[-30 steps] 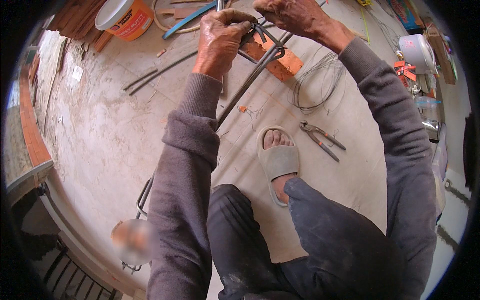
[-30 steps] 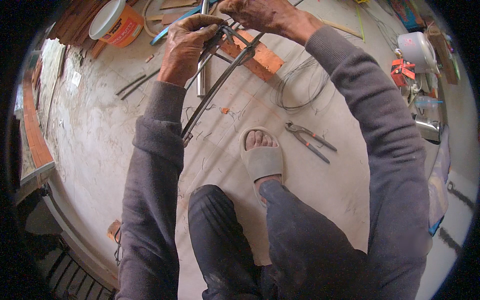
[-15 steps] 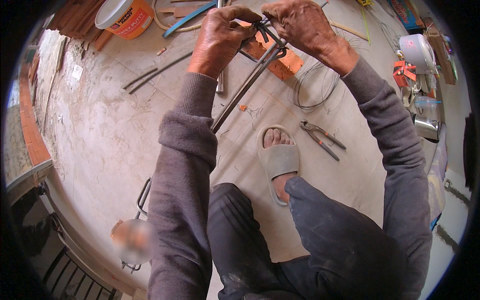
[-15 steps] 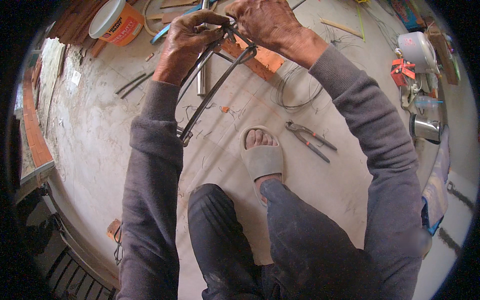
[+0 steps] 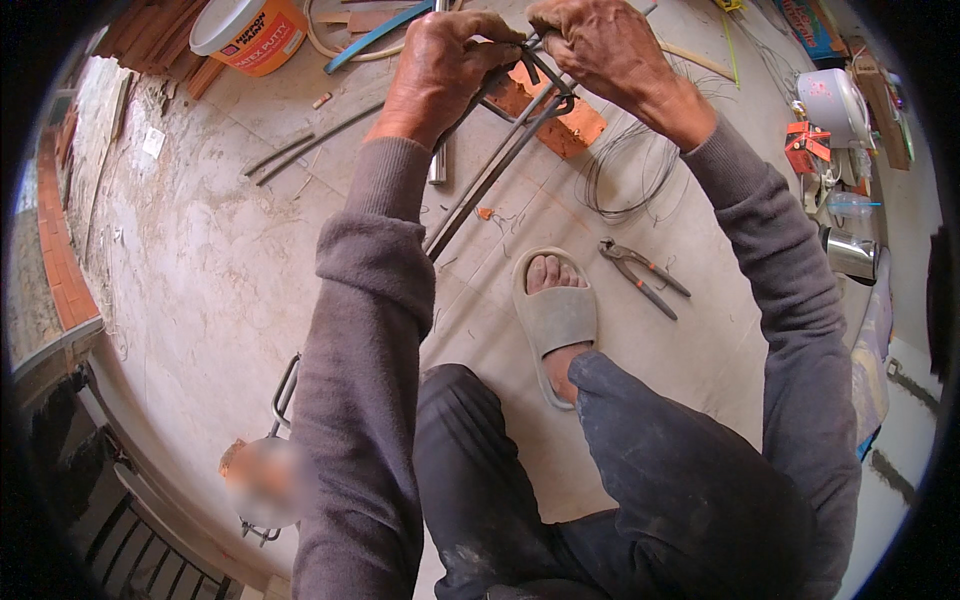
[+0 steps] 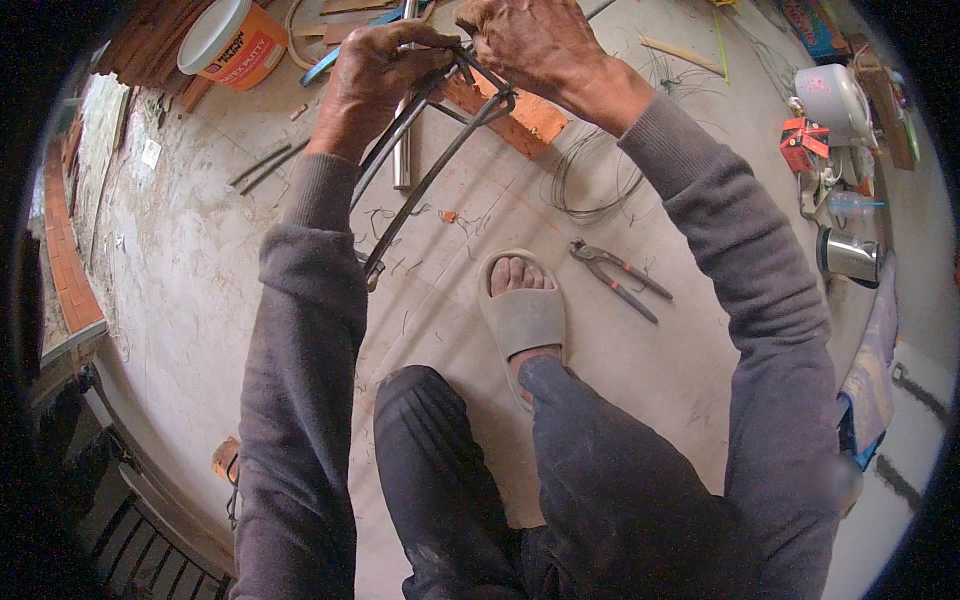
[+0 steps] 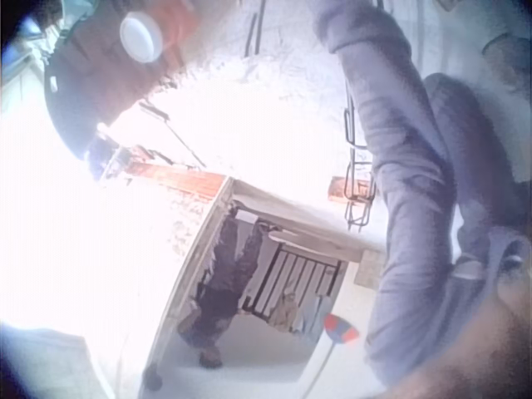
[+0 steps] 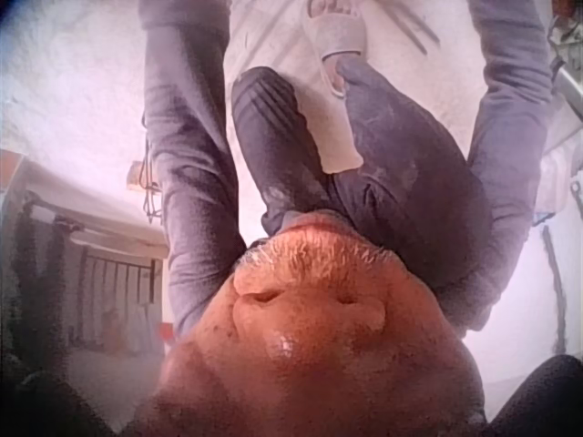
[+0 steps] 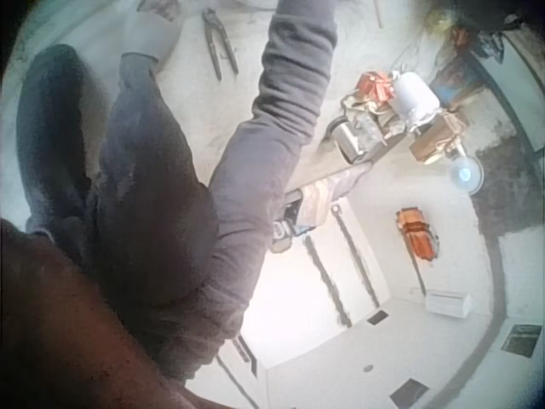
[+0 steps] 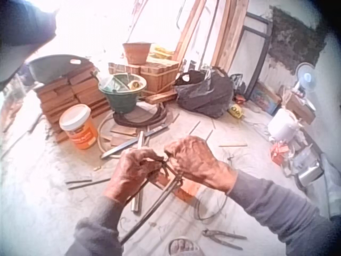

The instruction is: The person sits on the floor and assembles a metal frame by bending and twisting wire around the structure. They use pliers to secure the wire at various points along the frame.

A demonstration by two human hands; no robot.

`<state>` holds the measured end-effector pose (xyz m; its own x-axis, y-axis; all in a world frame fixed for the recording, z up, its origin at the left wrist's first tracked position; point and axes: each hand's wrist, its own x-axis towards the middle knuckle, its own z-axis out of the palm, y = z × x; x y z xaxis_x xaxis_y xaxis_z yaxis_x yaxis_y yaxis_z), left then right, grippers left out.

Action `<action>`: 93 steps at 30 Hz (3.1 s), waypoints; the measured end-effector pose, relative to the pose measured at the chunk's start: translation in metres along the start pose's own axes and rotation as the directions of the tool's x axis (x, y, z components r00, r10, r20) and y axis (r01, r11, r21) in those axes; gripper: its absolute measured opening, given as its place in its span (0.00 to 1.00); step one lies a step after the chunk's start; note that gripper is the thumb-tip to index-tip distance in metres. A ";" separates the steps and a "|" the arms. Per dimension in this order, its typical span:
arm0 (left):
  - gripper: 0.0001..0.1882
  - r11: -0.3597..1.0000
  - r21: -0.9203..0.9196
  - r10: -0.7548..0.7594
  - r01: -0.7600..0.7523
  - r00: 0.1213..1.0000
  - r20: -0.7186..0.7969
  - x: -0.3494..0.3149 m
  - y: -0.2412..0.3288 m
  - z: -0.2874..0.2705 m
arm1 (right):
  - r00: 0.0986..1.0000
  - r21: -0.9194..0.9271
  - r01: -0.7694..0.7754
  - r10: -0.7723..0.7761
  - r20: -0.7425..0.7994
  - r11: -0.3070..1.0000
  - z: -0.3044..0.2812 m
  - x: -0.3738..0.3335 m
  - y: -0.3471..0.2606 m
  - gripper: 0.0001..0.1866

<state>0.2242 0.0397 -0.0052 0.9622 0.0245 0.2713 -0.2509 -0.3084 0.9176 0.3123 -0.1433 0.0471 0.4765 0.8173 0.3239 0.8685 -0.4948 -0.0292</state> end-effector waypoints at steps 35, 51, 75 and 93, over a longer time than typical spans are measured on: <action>0.11 0.972 -0.189 -0.135 0.141 0.990 0.047 -0.006 0.016 0.002 | 0.721 -0.160 -0.462 0.474 0.505 0.873 0.024 -0.382 -0.055 0.39; 0.12 0.898 -0.081 -0.440 0.433 0.885 -0.153 -0.020 0.028 0.021 | 0.418 0.528 -0.344 0.377 0.826 -0.776 -0.047 -0.304 -0.049 0.27; 0.17 0.931 0.164 -0.189 0.327 0.814 -0.549 -0.018 0.024 0.060 | 0.940 -0.494 0.342 -0.288 0.183 0.799 -0.122 0.009 0.040 0.34; 0.18 0.853 0.481 0.091 0.205 0.848 -0.522 -0.009 0.028 0.065 | 0.967 -0.508 0.253 -0.208 0.144 0.823 -0.103 -0.006 0.053 0.30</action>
<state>0.2155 -0.0307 -0.0005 0.7378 0.4893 0.4650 0.0342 -0.7151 0.6982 0.3415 -0.2050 0.1407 0.2996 0.9363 0.1832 0.7663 -0.3505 0.5385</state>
